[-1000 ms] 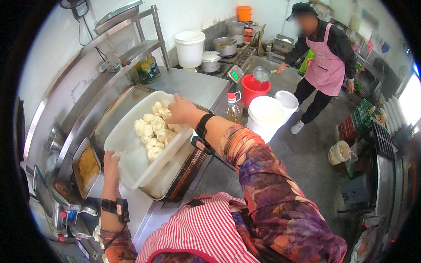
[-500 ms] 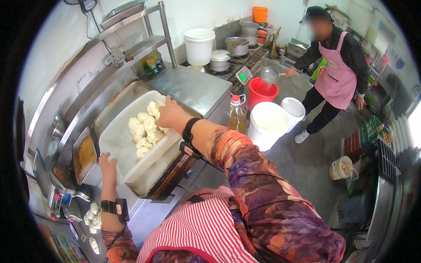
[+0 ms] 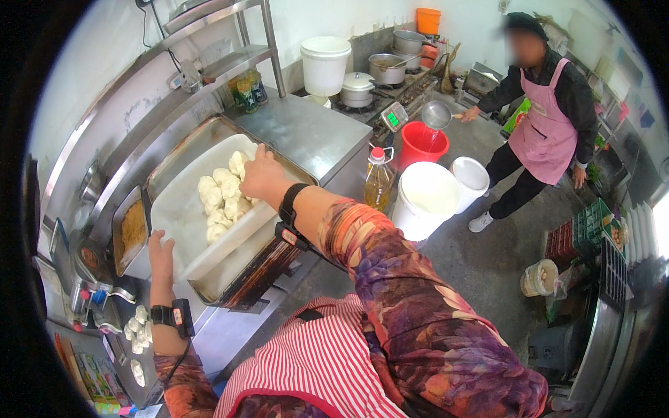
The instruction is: The person arranges dough balls in a white tray, moves a cardboard box, and later uses a heat-resistant glove and tongs to handle a baking tray inside an oven. The dough is placed on a stainless steel counter and the baked tray is removed from the oven.
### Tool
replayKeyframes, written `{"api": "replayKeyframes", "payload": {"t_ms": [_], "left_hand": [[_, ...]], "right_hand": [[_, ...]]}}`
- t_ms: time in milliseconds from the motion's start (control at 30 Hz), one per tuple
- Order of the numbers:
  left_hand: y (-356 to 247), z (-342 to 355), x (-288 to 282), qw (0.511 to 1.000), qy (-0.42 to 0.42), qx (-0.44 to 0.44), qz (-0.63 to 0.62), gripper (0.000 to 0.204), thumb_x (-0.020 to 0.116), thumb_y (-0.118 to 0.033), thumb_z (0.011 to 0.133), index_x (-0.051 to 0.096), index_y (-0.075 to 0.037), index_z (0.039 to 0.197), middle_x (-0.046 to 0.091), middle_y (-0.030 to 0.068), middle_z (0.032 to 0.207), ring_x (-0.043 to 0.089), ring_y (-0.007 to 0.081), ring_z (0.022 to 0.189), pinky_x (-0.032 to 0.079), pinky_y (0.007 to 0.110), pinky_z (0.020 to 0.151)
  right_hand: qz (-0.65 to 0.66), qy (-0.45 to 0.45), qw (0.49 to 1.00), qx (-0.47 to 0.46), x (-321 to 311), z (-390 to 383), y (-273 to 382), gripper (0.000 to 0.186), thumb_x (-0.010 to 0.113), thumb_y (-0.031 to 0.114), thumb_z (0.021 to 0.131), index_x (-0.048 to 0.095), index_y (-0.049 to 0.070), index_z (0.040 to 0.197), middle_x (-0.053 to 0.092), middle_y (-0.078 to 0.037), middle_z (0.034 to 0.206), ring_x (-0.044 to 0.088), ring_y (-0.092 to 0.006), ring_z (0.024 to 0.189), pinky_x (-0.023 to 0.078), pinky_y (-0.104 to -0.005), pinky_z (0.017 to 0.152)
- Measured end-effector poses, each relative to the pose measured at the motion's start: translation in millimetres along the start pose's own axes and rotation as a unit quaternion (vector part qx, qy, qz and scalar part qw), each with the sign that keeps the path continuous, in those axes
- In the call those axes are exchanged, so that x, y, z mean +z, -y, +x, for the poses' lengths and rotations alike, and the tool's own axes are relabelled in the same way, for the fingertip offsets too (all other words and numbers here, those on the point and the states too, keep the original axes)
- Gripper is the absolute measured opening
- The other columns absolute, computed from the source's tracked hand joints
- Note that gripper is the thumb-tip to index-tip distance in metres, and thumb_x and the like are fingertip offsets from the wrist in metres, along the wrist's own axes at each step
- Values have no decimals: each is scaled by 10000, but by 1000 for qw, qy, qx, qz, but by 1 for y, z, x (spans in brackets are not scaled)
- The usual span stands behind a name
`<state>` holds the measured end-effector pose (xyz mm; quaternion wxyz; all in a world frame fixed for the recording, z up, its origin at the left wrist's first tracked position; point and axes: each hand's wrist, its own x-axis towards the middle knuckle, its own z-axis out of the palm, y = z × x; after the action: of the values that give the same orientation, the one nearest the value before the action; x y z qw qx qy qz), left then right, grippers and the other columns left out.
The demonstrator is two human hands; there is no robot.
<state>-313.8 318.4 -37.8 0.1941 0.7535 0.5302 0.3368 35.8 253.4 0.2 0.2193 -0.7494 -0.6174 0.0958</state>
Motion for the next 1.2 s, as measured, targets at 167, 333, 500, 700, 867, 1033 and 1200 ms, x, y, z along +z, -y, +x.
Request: {"api": "replayKeyframes", "payload": {"t_ms": [167, 333, 500, 700, 867, 1033, 1200], "left_hand": [[-5, -3, 0, 1000, -6, -13, -10, 406, 576, -170, 823, 507, -8, 1189, 368, 259, 1415, 251, 393, 1366, 201, 428, 1119], [-8, -3, -1, 999, -2, -26, -19, 409, 573, -176, 821, 508, -11, 1190, 367, 244, 1424, 244, 377, 1375, 194, 421, 1122], [-9, -3, -1, 999, -4, -35, -20, 404, 573, -176, 820, 511, -16, 1185, 364, 237, 1427, 242, 369, 1377, 198, 417, 1121], [-11, -4, -1, 999, -3, -33, -18, 403, 575, -177, 818, 511, -21, 1184, 366, 234, 1426, 247, 367, 1374, 200, 417, 1121], [-13, -5, -2, 999, -2, -35, -18, 406, 575, -177, 817, 509, -21, 1187, 368, 234, 1423, 256, 367, 1368, 202, 417, 1120], [-11, -4, -1, 999, -6, -30, -13, 407, 574, -179, 820, 511, -19, 1188, 372, 236, 1418, 264, 367, 1364, 204, 413, 1120], [-8, -4, -1, 999, -11, -27, -15, 401, 572, -177, 821, 515, -14, 1183, 378, 236, 1412, 268, 369, 1361, 209, 411, 1118]], "right_hand": [[-12, 9, 1000, 4, 0, 1, 1, 521, 614, 349, 772, 603, 3, 1162, 176, -354, 1467, 321, -470, 1303, 338, -437, 1060], [-30, 21, 999, 15, -1, 1, 3, 529, 612, 351, 785, 592, 5, 1184, 171, -338, 1477, 310, -454, 1319, 345, -429, 1059], [-39, 25, 999, 20, -1, 2, 4, 526, 609, 347, 787, 589, 12, 1191, 164, -329, 1483, 309, -445, 1325, 358, -423, 1051], [-39, 20, 999, 21, 0, 2, 4, 509, 605, 340, 784, 603, 9, 1170, 173, -330, 1480, 325, -444, 1313, 362, -423, 1048], [-34, 17, 999, 19, -2, 0, 5, 504, 603, 331, 782, 605, 6, 1167, 178, -328, 1480, 332, -437, 1310, 365, -423, 1046], [-34, 21, 999, 20, -3, -1, 5, 512, 599, 331, 786, 597, 7, 1183, 180, -326, 1481, 332, -433, 1313, 359, -423, 1051], [-39, 23, 999, 21, -2, 0, 5, 516, 594, 329, 792, 589, 13, 1201, 176, -321, 1484, 332, -428, 1314, 354, -418, 1055]]}}
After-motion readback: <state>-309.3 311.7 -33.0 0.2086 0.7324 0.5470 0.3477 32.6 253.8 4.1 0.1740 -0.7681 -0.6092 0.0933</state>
